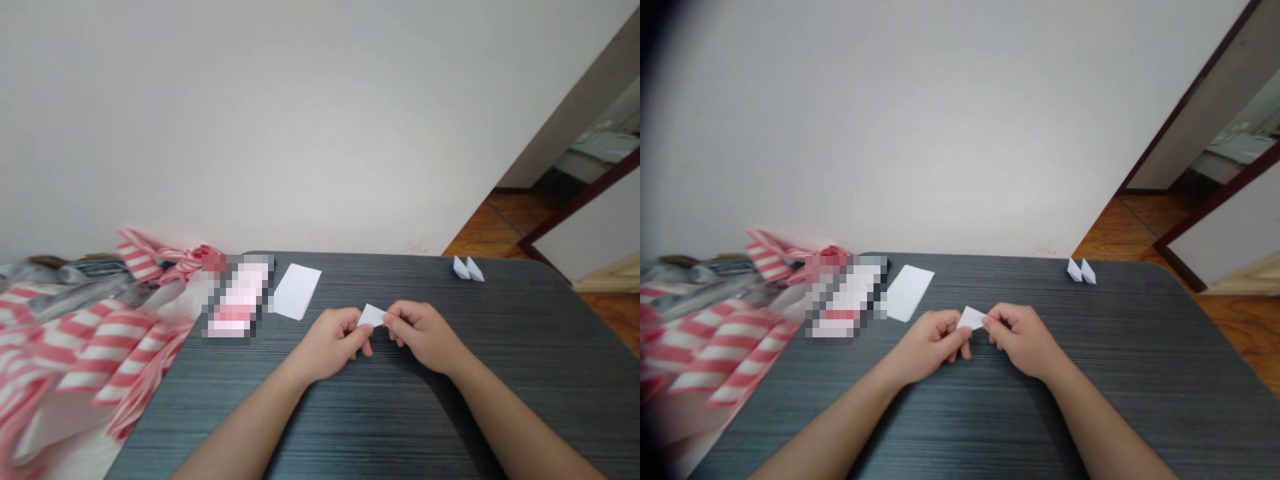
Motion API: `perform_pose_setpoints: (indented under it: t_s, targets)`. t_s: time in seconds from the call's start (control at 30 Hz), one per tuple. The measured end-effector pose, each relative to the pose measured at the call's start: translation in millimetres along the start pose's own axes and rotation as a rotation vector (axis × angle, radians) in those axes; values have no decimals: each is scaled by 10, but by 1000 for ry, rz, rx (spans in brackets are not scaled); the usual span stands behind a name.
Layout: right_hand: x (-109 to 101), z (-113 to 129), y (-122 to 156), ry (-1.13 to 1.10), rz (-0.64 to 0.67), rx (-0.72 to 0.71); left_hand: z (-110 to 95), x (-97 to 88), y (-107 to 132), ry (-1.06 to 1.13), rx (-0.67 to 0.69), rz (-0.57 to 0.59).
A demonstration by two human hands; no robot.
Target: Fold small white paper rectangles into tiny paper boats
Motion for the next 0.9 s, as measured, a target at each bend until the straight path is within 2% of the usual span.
perform_pose_setpoints:
  t_s: [0.23,0.47,0.9]
  targets:
    - [25,-7,-1,2,19,5,-4,-18,5,-53,31,15]
    - [41,27,5,10,28,-12,-27,9,-10,35,41,18]
    - [82,122,23,105,29,-82,-94,-46,-9,-67,51,-19]
Point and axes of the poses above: each hand's wrist, its own y-axis away from the middle knuckle, its own x-axis out of the palm, z = x × y, the point moved 7 cm from there along -y, towards the middle knuckle, and after that the axes turned 12 degrees about x, right-handed, at the moved point
